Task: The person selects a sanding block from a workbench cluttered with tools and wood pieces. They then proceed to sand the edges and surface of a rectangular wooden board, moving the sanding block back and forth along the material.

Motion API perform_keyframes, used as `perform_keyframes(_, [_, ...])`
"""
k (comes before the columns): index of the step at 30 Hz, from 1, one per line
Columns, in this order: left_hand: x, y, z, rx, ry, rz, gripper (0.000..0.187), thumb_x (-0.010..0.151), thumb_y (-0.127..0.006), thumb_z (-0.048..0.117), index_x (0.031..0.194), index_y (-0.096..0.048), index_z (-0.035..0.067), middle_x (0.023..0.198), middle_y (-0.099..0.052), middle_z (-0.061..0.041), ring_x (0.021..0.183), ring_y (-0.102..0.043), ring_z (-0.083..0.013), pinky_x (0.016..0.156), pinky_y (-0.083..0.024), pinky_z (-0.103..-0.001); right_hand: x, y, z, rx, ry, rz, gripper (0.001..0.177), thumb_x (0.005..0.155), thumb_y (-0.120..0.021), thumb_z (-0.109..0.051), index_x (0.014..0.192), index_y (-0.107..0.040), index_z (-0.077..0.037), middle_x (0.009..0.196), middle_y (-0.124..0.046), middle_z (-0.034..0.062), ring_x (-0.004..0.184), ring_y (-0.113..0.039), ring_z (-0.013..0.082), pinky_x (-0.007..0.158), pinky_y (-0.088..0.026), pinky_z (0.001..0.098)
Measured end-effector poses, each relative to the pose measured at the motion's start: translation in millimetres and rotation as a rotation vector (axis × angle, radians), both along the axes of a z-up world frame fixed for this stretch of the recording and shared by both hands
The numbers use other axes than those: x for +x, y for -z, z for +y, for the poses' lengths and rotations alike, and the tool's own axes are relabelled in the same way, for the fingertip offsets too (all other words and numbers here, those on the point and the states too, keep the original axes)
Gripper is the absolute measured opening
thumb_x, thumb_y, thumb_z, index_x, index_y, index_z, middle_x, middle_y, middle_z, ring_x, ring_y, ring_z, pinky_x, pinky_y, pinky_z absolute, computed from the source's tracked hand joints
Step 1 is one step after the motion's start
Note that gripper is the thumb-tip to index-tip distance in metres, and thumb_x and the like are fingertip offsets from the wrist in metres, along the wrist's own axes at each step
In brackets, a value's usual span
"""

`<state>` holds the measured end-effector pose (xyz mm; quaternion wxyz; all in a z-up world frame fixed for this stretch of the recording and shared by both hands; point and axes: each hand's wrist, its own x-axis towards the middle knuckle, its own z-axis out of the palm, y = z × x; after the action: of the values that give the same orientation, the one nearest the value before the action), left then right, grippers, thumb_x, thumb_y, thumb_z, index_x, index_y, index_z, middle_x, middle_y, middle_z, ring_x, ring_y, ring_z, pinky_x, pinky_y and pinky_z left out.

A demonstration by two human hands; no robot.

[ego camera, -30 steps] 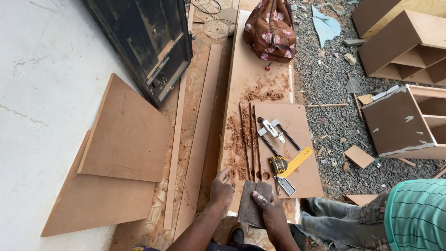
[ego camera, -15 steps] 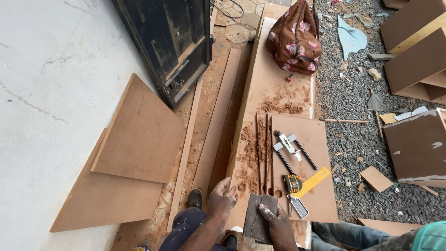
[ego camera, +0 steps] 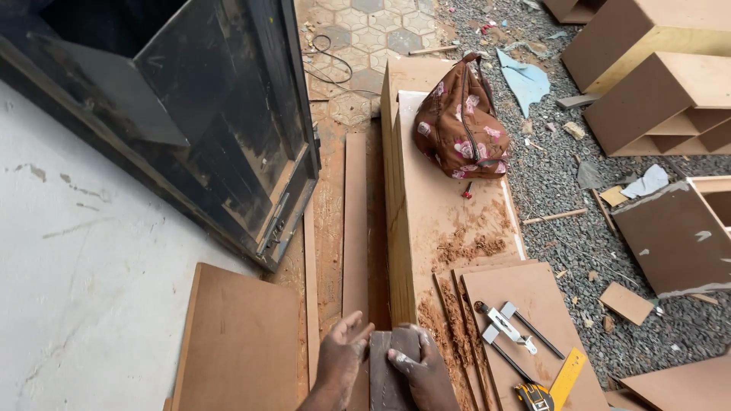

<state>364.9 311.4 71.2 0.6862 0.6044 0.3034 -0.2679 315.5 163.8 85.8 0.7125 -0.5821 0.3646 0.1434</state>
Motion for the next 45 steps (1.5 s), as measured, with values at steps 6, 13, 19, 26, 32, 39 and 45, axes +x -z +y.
perform_keyframes(6, [84.6,-65.2,34.6,-0.072,-0.093,-0.06,0.076,0.078,-0.041,-0.021,0.147,-0.06,0.007,0.157,-0.058,-0.008,0.14,-0.062,-0.0166,0.109,-0.051,-0.027,104.7,-70.7,42.1,-0.109,-0.092,-0.024,0.033,0.08,-0.074,-0.014,0.111,-0.063,-0.009,0.102,-0.076,0.0121,0.09,-0.071,0.0225,0.082,-0.058,0.0363])
perform_keyframes(13, [158.0,-43.0,21.5,0.105,0.0,-0.108,0.073,0.072,-0.09,0.015,0.14,-0.065,0.01,0.144,-0.068,-0.012,0.138,-0.061,-0.0182,0.114,-0.051,-0.034,153.4,-64.0,35.5,-0.046,-0.003,-0.174,0.021,0.081,-0.077,-0.012,0.097,-0.064,-0.007,0.085,-0.068,0.0092,0.074,-0.061,0.0181,0.069,-0.053,0.0341])
perform_keyframes(19, [217.8,-61.8,-33.8,-0.157,-0.079,-0.084,0.056,0.089,-0.059,-0.006,0.144,-0.06,0.003,0.152,-0.058,-0.019,0.106,-0.079,-0.0262,0.092,-0.061,-0.032,203.7,-49.9,3.4,-0.257,0.091,-0.087,0.036,0.085,-0.084,-0.026,0.071,-0.053,-0.015,0.063,-0.05,-0.0019,0.06,-0.041,0.0098,0.057,-0.033,0.0289])
perform_keyframes(26, [338.2,-44.6,-104.5,-0.266,0.064,-0.161,0.06,0.088,-0.066,0.023,0.144,-0.058,0.004,0.134,-0.066,-0.01,0.11,-0.075,-0.0228,0.085,-0.054,-0.032,335.3,-44.1,-52.8,-0.506,-0.093,-0.06,0.031,0.088,-0.074,-0.036,0.069,-0.062,-0.015,0.066,-0.06,-0.0033,0.066,-0.051,0.0089,0.065,-0.04,0.0282])
perform_keyframes(32, [453.9,-37.6,-159.3,-0.18,0.188,-0.066,0.044,0.091,-0.063,0.027,0.132,-0.068,0.012,0.112,-0.072,-0.005,0.099,-0.069,-0.0171,0.085,-0.053,-0.036,447.7,-26.3,-110.4,-0.679,-0.271,-0.107,0.035,0.097,-0.047,-0.029,0.083,-0.073,-0.011,0.086,-0.079,0.0042,0.082,-0.067,0.0152,0.078,-0.05,0.0342])
perform_keyframes(39, [549.0,-23.6,-221.9,-0.129,0.65,-0.016,0.066,0.081,-0.079,0.031,0.139,-0.06,0.006,0.134,-0.072,-0.009,0.094,-0.078,-0.013,0.119,-0.038,-0.035,516.9,41.9,-184.7,-0.765,0.085,0.008,0.031,0.092,-0.04,-0.017,0.09,-0.069,-0.004,0.097,-0.077,0.0197,0.091,-0.068,0.0375,0.083,-0.047,0.0466])
perform_keyframes(45, [599.6,72.0,-266.3,-0.249,0.755,0.084,0.009,0.091,-0.073,0.006,0.093,-0.078,0.012,0.089,-0.078,-0.001,0.077,-0.069,-0.0097,0.074,-0.055,-0.024,581.8,51.9,-238.8,-0.806,0.198,0.221,0.034,0.096,-0.048,-0.031,0.099,-0.073,-0.009,0.106,-0.076,0.0204,0.1,-0.068,0.0351,0.089,-0.047,0.045])
